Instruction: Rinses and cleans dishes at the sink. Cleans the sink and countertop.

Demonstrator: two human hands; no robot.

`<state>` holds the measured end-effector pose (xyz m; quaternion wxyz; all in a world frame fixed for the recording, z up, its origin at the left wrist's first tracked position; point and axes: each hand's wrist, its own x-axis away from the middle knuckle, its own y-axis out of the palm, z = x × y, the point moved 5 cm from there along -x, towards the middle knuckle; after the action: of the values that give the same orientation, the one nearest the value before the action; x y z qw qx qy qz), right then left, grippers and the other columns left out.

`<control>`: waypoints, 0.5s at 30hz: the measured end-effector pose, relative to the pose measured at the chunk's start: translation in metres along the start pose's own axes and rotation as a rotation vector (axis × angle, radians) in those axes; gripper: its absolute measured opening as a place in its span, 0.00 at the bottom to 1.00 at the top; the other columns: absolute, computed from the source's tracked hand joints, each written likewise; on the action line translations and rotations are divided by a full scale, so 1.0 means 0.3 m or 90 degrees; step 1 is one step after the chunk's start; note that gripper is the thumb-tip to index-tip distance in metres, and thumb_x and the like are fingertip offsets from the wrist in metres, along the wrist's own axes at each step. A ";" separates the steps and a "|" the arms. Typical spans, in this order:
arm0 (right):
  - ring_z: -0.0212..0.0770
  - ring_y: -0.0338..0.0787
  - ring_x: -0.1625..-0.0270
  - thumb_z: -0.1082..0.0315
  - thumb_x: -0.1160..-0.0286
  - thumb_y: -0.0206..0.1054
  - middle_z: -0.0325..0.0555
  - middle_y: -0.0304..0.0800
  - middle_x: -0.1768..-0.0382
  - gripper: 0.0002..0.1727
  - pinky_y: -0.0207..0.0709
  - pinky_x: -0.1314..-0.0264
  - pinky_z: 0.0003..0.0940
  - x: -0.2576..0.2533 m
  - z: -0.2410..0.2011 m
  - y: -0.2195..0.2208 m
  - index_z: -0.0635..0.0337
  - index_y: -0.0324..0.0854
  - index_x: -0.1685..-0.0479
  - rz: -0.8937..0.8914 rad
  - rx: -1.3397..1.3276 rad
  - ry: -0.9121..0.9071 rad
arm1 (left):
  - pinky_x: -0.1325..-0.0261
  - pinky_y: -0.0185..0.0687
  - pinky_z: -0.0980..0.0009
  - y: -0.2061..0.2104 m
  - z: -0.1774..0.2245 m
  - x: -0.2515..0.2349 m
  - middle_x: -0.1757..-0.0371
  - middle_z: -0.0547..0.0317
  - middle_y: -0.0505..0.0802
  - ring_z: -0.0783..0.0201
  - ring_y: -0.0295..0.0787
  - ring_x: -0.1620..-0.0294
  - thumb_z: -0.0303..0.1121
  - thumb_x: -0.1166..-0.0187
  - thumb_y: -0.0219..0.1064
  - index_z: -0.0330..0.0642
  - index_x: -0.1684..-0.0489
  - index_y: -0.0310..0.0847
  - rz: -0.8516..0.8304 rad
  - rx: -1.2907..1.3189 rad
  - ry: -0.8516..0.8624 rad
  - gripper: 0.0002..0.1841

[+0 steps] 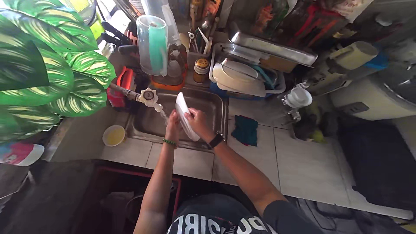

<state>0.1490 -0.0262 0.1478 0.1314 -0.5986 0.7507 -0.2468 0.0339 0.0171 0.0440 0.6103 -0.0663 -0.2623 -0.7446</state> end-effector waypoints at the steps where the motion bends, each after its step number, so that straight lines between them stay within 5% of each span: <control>1: 0.58 0.91 0.61 0.64 0.12 0.61 0.62 0.89 0.64 0.14 0.84 0.55 0.59 0.010 -0.013 0.040 0.68 0.86 0.49 -0.024 0.031 -0.008 | 0.37 0.82 0.54 0.025 0.057 0.018 0.27 0.53 0.84 0.58 0.83 0.33 0.55 0.07 0.42 0.53 0.11 0.60 -0.039 0.005 0.021 0.30; 3: 0.58 0.93 0.49 0.68 0.14 0.61 0.63 0.92 0.52 0.14 0.85 0.42 0.58 0.038 -0.010 0.149 0.70 0.86 0.43 -0.073 0.066 -0.075 | 0.50 0.87 0.67 0.029 0.127 0.049 0.46 0.63 0.92 0.71 0.89 0.52 0.62 0.11 0.46 0.52 0.22 0.72 -0.034 0.011 0.031 0.30; 5: 0.54 0.84 0.24 0.65 0.11 0.55 0.58 0.81 0.24 0.22 0.75 0.21 0.53 0.065 0.037 0.255 0.66 0.79 0.24 -0.137 0.078 -0.171 | 0.64 0.84 0.66 -0.032 0.139 0.057 0.63 0.57 0.90 0.67 0.85 0.68 0.58 0.13 0.56 0.44 0.33 0.78 0.117 -0.021 0.031 0.27; 7: 0.50 0.59 0.06 0.56 0.05 0.46 0.50 0.62 0.09 0.29 0.46 0.05 0.56 0.079 0.113 0.312 0.58 0.66 0.11 -0.256 0.079 -0.222 | 0.40 0.85 0.58 -0.121 0.120 0.049 0.38 0.47 0.88 0.60 0.87 0.43 0.50 0.07 0.49 0.41 0.15 0.64 0.167 0.012 0.078 0.28; 8: 0.49 0.53 0.04 0.51 0.05 0.43 0.45 0.60 0.08 0.30 0.36 0.04 0.60 0.086 0.154 0.312 0.54 0.65 0.10 -0.290 0.111 -0.242 | 0.35 0.84 0.56 -0.169 0.094 0.033 0.31 0.45 0.85 0.58 0.86 0.37 0.49 0.05 0.43 0.41 0.13 0.59 0.172 0.067 0.106 0.29; 10: 0.52 0.57 0.06 0.49 0.06 0.45 0.44 0.67 0.11 0.30 0.38 0.06 0.66 0.072 0.223 0.267 0.53 0.72 0.14 -0.271 0.218 -0.295 | 0.33 0.84 0.55 -0.251 0.043 0.025 0.28 0.45 0.83 0.58 0.85 0.33 0.52 0.04 0.33 0.42 0.12 0.55 0.169 0.166 0.116 0.31; 13: 0.59 0.57 0.07 0.50 0.12 0.58 0.56 0.67 0.12 0.33 0.37 0.07 0.69 -0.054 0.287 0.181 0.62 0.70 0.15 -0.203 0.374 -0.236 | 0.45 0.90 0.59 -0.265 -0.021 0.056 0.42 0.51 0.89 0.63 0.90 0.46 0.56 0.05 0.29 0.41 0.21 0.64 0.136 0.287 0.078 0.32; 15: 0.59 0.48 0.04 0.42 0.14 0.57 0.59 0.57 0.08 0.41 0.30 0.07 0.71 -0.131 0.277 0.194 0.61 0.60 0.09 -0.164 0.420 -0.162 | 0.47 0.91 0.57 -0.217 -0.055 0.081 0.45 0.51 0.91 0.61 0.92 0.48 0.57 0.06 0.30 0.41 0.24 0.66 0.089 0.336 0.043 0.32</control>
<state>0.1511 0.0033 0.0433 0.3775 -0.6395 0.5267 -0.4137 -0.0298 -0.0043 0.0199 0.6648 0.1018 -0.4217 -0.6081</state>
